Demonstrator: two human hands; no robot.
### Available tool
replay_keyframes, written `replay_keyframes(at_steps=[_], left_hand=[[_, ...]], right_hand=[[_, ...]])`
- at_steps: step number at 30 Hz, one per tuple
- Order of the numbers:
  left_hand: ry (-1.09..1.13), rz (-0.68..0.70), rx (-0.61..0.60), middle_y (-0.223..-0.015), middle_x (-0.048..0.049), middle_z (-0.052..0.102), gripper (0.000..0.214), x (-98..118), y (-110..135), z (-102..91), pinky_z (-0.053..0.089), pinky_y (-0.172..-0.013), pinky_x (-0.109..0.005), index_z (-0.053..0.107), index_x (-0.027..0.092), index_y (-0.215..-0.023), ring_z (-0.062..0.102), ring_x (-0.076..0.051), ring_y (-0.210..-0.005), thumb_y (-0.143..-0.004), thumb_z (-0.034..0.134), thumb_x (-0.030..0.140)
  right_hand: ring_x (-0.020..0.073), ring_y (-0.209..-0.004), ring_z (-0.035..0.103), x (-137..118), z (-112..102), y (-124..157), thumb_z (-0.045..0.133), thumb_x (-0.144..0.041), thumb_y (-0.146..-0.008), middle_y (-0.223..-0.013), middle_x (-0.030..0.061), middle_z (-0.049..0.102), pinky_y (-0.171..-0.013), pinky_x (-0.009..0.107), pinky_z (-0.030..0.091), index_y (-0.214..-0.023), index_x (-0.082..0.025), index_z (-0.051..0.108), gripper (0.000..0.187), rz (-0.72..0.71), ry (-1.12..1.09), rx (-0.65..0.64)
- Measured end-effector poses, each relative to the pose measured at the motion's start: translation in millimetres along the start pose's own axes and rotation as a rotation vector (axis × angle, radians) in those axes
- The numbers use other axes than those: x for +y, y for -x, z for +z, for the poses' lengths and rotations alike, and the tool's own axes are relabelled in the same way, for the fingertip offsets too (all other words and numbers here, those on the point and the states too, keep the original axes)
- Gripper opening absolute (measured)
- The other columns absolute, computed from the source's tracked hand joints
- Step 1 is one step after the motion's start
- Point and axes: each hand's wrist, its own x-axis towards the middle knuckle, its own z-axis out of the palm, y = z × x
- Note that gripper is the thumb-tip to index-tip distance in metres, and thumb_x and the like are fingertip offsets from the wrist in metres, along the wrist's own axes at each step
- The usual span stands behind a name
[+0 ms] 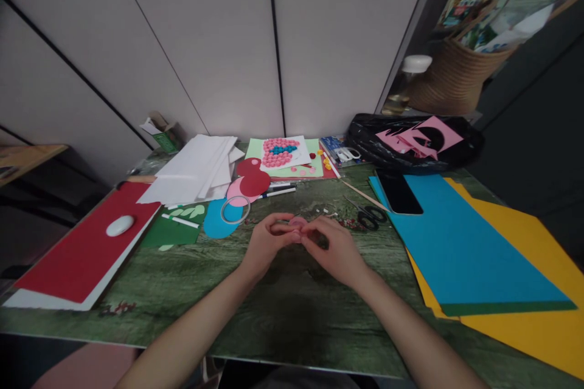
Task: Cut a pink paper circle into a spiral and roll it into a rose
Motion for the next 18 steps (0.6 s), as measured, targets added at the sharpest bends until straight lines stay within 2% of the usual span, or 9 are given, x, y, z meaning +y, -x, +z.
replay_keyframes(at_steps=[3, 8, 18], left_hand=[[-0.050, 0.016, -0.017, -0.085, -0.0078, 0.070, 0.047, -0.3, -0.3, -1.2, 0.051, -0.077, -0.033, 0.060, 0.016, -0.098, 0.065, -0.020, -0.081, -0.055, 0.077, 0.023], [-0.108, -0.011, -0.070, -0.080, -0.0078, 0.071, 0.062, 2.5, -3.0, -4.6, 0.052, -0.076, -0.035, 0.057, 0.016, -0.110, 0.066, -0.021, -0.078, -0.053, 0.078, 0.024], [-0.244, 0.011, -0.108, -0.080, -0.0071, 0.071, 0.061, 4.6, -5.4, -8.4, 0.052, -0.074, -0.034, 0.058, 0.018, -0.111, 0.066, -0.021, -0.077, -0.053, 0.077, 0.024]], right_hand=[[0.0174, -0.072, 0.058, 2.7, 1.2, -0.1, 0.055, -0.024, -0.079, -0.077, 0.0027, 0.063, -0.067, 0.030, 0.044, -0.082, -0.021, 0.061, 0.007, 0.000, 0.007, 0.004], [0.0167, -0.075, 0.060, 9.0, 0.2, -1.4, 0.059, -0.024, -0.078, -0.079, 0.0012, 0.066, -0.070, 0.030, 0.044, -0.082, -0.023, 0.066, 0.008, -0.045, 0.017, -0.022], [0.0169, -0.074, 0.060, 15.1, 2.7, -2.0, 0.062, -0.023, -0.076, -0.076, 0.0000, 0.068, -0.070, 0.031, 0.043, -0.078, -0.023, 0.066, 0.005, -0.068, 0.066, -0.032]])
